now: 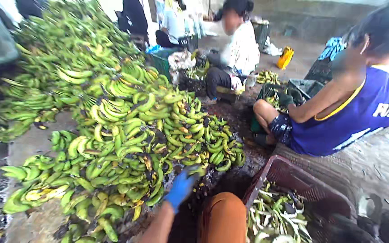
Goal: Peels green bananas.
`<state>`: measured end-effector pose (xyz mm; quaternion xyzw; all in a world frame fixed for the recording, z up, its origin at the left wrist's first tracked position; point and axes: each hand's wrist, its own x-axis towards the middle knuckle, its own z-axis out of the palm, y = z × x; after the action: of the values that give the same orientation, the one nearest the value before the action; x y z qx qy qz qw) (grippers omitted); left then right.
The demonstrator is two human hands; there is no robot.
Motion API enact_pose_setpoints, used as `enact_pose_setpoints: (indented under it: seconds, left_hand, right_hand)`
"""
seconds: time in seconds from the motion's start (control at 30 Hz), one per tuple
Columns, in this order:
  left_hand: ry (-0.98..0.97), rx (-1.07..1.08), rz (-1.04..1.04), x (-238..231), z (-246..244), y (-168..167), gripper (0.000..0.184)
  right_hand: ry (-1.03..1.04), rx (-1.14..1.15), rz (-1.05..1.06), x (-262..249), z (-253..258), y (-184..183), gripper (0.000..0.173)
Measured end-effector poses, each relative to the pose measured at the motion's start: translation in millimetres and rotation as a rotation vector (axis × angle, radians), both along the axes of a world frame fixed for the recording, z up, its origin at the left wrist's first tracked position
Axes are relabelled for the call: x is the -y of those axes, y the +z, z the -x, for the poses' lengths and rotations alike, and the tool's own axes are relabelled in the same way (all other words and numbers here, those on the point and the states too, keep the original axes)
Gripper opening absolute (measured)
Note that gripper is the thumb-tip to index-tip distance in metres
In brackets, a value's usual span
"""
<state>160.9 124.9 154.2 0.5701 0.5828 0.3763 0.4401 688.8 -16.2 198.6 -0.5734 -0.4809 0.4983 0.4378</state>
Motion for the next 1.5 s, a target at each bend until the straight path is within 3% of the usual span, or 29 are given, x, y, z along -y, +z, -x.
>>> enact_pose_setpoints:
  seconds: [0.07,0.13,0.2,0.27,0.33,0.4,0.47,0.53,0.6,0.7,0.83,0.97,1.07,1.13,1.27,1.37,1.5]
  left_hand:
    - [-0.305,0.002,-0.248,-25.5,-81.6,57.0,0.041]
    - [-0.59,0.042,-0.471,-32.6,-161.2,101.6,0.039]
    - [-0.838,0.086,-0.588,-27.0,-232.4,122.1,0.034]
    - [-1.045,0.18,-0.534,-18.0,-283.2,122.4,0.036]
    - [-1.156,0.382,-0.232,-8.9,-315.3,109.7,0.042]
    - [-1.088,0.665,0.083,-5.6,-336.3,85.7,0.041]
    - [-0.921,0.813,0.282,-1.5,-344.9,67.8,0.038]
    - [-0.796,0.761,0.331,7.3,-339.5,65.7,0.032]
    - [-0.857,0.72,0.376,9.7,-335.3,61.1,0.04]
    - [-0.944,0.814,0.703,14.4,-336.7,49.0,0.062]
    - [-0.916,0.88,0.662,14.0,-336.7,40.6,0.054]
    - [-0.787,0.75,0.417,0.2,-329.0,42.5,0.048]
    - [-0.728,0.627,0.282,-12.4,-332.0,43.0,0.043]
    - [-0.683,0.549,0.264,-13.9,-337.1,46.4,0.052]
    - [-0.669,0.313,0.163,-5.9,-344.3,50.5,0.059]
    - [-0.65,0.337,0.167,-1.7,-346.4,43.5,0.058]
    - [-0.551,0.462,0.152,0.3,-329.4,52.0,0.055]
  right_hand:
    - [0.099,-0.14,-0.057,-29.2,6.3,-11.8,0.05]
    - [-0.011,-0.363,0.003,-43.1,48.2,15.8,0.044]
    - [0.028,-0.537,-0.092,-44.6,51.7,23.0,0.051]
    - [-0.001,-0.596,-0.291,-43.2,46.1,21.5,0.048]
    - [-0.058,-0.652,-0.38,-39.4,32.6,19.6,0.043]
    - [-0.077,-0.529,-0.457,-34.7,7.3,11.7,0.043]
    - [-0.136,-0.438,-0.504,-28.1,-8.5,-0.2,0.04]
    - [-0.159,-0.495,-0.528,-29.2,0.2,-0.5,0.034]
    - [-0.251,-0.513,-0.556,-32.6,23.2,11.3,0.034]
    - [-0.407,-0.488,-0.417,-34.7,58.9,29.9,0.035]
    - [-0.29,-0.369,-0.336,-31.9,59.5,16.3,0.038]
    - [-0.131,-0.371,-0.533,-41.2,56.3,-0.5,0.033]
    - [-0.277,-0.344,-0.457,-34.3,71.3,13.4,0.028]
    - [-0.387,-0.28,-0.35,-30.6,78.2,21.6,0.024]
    - [-0.31,-0.179,-0.333,-32.2,52.6,2.1,0.027]
    - [-0.34,-0.09,-0.269,-28.6,52.0,11.0,0.028]
    - [-0.313,-0.085,-0.201,-28.9,37.0,-5.7,0.032]
